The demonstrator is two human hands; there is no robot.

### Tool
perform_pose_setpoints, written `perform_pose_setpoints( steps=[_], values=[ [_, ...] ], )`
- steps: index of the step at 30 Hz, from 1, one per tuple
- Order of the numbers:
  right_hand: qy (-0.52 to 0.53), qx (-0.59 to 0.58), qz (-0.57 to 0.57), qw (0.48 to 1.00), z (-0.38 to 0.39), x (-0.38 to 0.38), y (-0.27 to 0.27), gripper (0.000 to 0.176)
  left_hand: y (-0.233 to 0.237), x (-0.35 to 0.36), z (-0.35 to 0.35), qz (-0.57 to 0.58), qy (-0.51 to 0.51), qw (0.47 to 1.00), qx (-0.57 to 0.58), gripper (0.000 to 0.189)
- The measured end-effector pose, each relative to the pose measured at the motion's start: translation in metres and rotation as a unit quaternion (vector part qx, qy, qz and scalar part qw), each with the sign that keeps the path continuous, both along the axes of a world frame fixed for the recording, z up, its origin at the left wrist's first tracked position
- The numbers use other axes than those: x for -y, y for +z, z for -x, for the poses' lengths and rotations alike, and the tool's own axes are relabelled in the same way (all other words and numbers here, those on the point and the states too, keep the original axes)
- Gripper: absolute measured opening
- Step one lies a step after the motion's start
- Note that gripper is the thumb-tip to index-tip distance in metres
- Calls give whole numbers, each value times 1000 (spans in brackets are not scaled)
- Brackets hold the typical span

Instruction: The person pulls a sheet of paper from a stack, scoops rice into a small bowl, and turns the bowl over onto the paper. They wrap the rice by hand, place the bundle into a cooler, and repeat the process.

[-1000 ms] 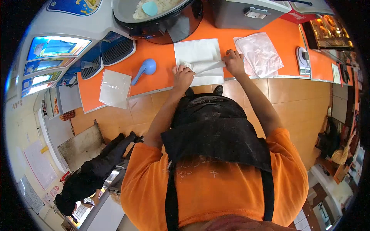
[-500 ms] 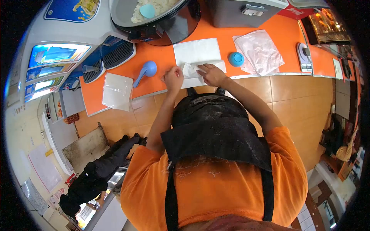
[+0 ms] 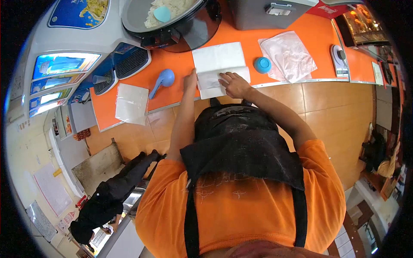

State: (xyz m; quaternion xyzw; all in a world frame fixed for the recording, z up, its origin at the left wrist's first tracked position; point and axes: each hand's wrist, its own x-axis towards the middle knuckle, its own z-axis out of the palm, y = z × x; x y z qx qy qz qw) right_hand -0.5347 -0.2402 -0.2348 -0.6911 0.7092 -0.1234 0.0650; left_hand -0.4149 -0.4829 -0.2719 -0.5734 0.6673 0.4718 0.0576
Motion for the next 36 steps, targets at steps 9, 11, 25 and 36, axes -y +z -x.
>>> perform_pose_setpoints(
  steps=[9, 11, 25, 36],
  values=[
    [-23, 49, 1, 999, -11, 5, 10, 52, 20, -44, -4, 377, -173, 884, -214, 20],
    [-32, 61, 55, 996, -11, 4, 4, 46, 34, -66, -16, 400, -295, 843, -207, 19],
    [-185, 194, 94, 959, 25, -19, -36, 21, 2, -61, -34, 455, -374, 776, -224, 13],
    [-286, 169, -58, 942, 31, 21, -34, 20, 15, -61, 1, 420, -357, 835, -12, 29]
  ],
)
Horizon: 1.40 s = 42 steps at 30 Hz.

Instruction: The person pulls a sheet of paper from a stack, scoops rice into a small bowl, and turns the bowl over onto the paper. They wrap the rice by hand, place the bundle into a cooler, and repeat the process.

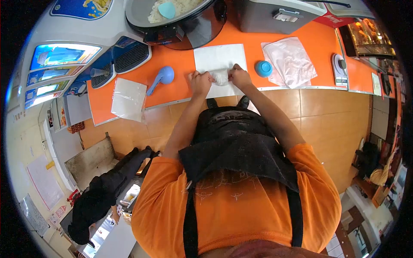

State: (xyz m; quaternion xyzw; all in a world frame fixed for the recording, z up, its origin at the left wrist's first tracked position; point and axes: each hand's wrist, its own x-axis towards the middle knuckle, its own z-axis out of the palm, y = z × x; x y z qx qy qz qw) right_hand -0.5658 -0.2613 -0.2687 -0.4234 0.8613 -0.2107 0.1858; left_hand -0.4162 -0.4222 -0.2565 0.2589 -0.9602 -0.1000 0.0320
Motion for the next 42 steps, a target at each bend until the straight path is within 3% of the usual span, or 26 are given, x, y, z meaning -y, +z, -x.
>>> perform_pose_setpoints(
  steps=[1, 3, 4, 6, 9, 10, 12, 17, 19, 22, 23, 24, 26, 28, 31, 33, 35, 37, 38, 39, 40, 41, 42],
  values=[
    [1, 0, -1, 1000, 0, 1, 3, 20, 3, -2, 3, -1, 1, 1000, 0, 29],
    [-48, -130, 97, 986, 3, 5, 5, 19, 8, -3, 9, 88, 35, 978, -185, 31],
    [-46, -131, 98, 985, 6, 4, 2, 19, 9, -3, 8, 90, 37, 978, -186, 31],
    [25, -92, 74, 993, 12, 1, 0, 18, 8, 0, 5, -13, 41, 999, -28, 29],
    [121, -141, 80, 979, 10, -6, -3, 17, 0, -4, -1, 17, -18, 997, -67, 24],
    [121, -142, 81, 979, 8, -10, -5, 17, -1, -5, -4, 18, -18, 997, -68, 24],
    [124, -212, 187, 951, 3, -16, -8, 9, -3, -8, -9, 89, -70, 979, -170, 19],
    [148, -259, 206, 932, -3, -25, -12, 9, -8, -14, -18, 145, -134, 964, -176, 7],
    [134, -241, 129, 952, -10, -24, -12, 13, -9, -19, -22, 157, -143, 965, -155, 3],
    [169, -220, 117, 954, -15, -30, -11, 21, 0, -20, -22, 111, -128, 964, -206, 10],
    [180, -168, 48, 968, -12, -25, -12, 25, 4, -17, -18, 39, -73, 990, -116, 15],
    [176, -170, 48, 968, -4, -18, -7, 25, 9, -16, -15, -36, -16, 999, -24, 20],
    [92, 5, -71, 993, 9, -5, 14, 24, 15, -11, -7, -68, 11, 998, -12, 22],
    [91, 39, -43, 994, 22, 5, 9, 22, 14, -12, -1, -96, 44, 994, -4, 25],
    [-11, -13, 12, 1000, 13, 20, -3, 24, 19, -17, 3, 11, 65, 997, -41, 29],
    [-36, 16, -51, 998, 9, 23, -6, 22, 27, -17, 13, -100, 75, 973, 192, 30],
    [-63, 43, -115, 990, 10, 22, -3, 22, 2, -22, 9, -53, 77, 987, 129, 28],
    [-21, 159, -45, 986, 12, 16, 11, 22, 2, -26, 1, -9, 74, 997, 17, 33],
    [-24, 157, -44, 986, 8, 15, 19, 22, 13, -22, 3, -9, 71, 997, 15, 33],
    [-134, 411, 108, 895, 1, 13, 30, 23, 15, -16, 3, -128, 101, 987, 3, 35],
    [-228, 619, 250, 708, -5, 13, 44, 23, 18, -11, 4, -247, 129, 960, -10, 38],
    [-230, 617, 250, 710, -9, 13, 63, 23, 29, -13, 2, -341, 147, 925, -77, 35],
    [-228, 631, 268, 691, -15, 15, 87, 20, 45, -16, -1, -344, 145, 924, -77, 35]
  ],
)
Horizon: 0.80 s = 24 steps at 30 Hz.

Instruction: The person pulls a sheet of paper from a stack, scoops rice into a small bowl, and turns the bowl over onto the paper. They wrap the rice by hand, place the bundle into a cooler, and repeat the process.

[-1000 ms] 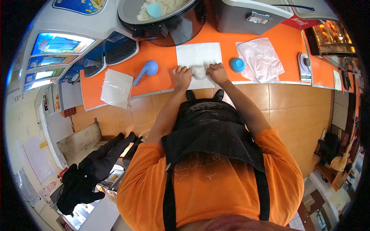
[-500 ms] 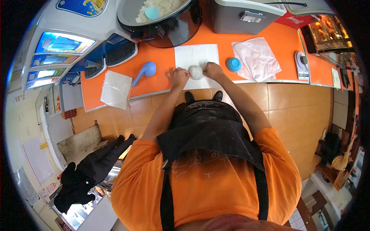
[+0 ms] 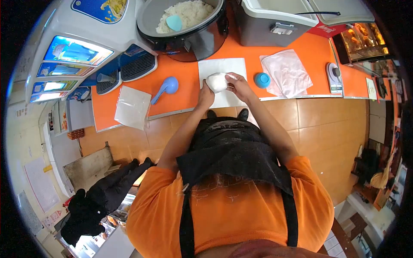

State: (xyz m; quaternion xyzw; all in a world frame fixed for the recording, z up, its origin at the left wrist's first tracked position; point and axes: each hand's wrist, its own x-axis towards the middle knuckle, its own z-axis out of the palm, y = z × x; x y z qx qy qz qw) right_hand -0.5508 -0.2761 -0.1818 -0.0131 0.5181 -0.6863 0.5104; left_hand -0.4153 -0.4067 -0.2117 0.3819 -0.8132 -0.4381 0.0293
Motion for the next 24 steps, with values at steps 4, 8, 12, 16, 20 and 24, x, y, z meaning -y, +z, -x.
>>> perform_pose_setpoints(
  steps=[4, 8, 12, 16, 20, 24],
  values=[
    [-68, -144, -22, 987, -21, 26, 18, 20, 32, 0, -3, 10, -41, 995, -96, 51],
    [-31, -466, -55, 882, -20, 29, 1, 27, 68, 13, -7, 65, -49, 993, -80, 43],
    [17, -14, -1, 1000, -16, 21, 77, 40, 87, 21, -13, 146, -74, 986, -36, 32],
    [37, -184, -29, 982, -19, 23, 107, 56, 149, 21, -13, 106, -150, 973, -142, 15],
    [90, 99, 139, 981, 0, 4, 114, 56, 159, 30, -13, 9, -160, 962, -222, 18],
    [177, 197, 297, 917, 26, 9, 135, 61, 172, 19, 15, -189, -60, 928, -314, 51]
  ],
)
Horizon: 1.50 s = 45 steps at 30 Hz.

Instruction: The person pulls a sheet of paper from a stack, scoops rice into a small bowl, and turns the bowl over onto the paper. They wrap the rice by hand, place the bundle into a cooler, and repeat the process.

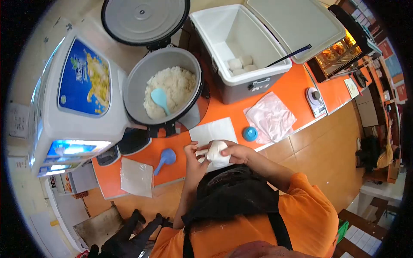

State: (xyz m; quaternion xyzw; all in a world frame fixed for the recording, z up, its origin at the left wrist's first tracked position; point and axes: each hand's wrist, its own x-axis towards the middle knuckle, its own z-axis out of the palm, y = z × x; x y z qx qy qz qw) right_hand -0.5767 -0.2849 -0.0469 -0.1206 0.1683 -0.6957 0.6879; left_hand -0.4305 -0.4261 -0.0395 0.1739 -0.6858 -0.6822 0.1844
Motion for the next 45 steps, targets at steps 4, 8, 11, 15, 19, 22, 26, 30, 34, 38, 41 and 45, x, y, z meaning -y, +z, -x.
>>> perform_pose_setpoints(
  steps=[4, 8, 11, 15, 19, 22, 26, 30, 34, 38, 41, 45],
  values=[
    [127, -388, -5, 913, 99, 8, 64, 58, -2, -3, 27, -90, -36, 995, 16, 78],
    [-96, -568, -42, 816, 266, 42, 150, 64, -11, 0, 44, -208, -2, 974, 90, 76],
    [-125, -721, -153, 664, 390, 109, 155, 69, -23, -11, 63, -184, 25, 971, 150, 61],
    [37, -779, -286, 557, 499, 202, 51, 101, -23, -33, 79, -158, 36, 968, 190, 50],
    [184, -806, -238, 510, 543, 242, -104, 117, -18, -44, 84, -173, 55, 958, 220, 47],
    [250, -774, -248, 526, 542, 250, -139, 114, -17, -48, 84, -199, 79, 948, 235, 47],
    [203, -841, -240, 440, 545, 258, -149, 92, 30, -35, 104, -97, -4, 959, 266, 48],
    [207, -843, -183, 461, 550, 259, -167, 70, 90, -2, 138, 32, -69, 969, 237, 48],
    [244, -868, -183, 392, 562, 250, -163, 83, 137, 48, 159, 273, -6, 950, 150, 30],
    [169, -917, -148, 331, 554, 219, -64, 76, 140, 161, 204, 333, 75, 927, 155, 15],
    [258, -896, -110, 343, 515, 192, 46, 33, 99, 243, 228, 394, -60, 845, 358, 17],
    [64, -778, 5, 625, 407, 73, 139, 23, 21, 293, 225, 412, -270, 725, 481, 26]
  ],
)
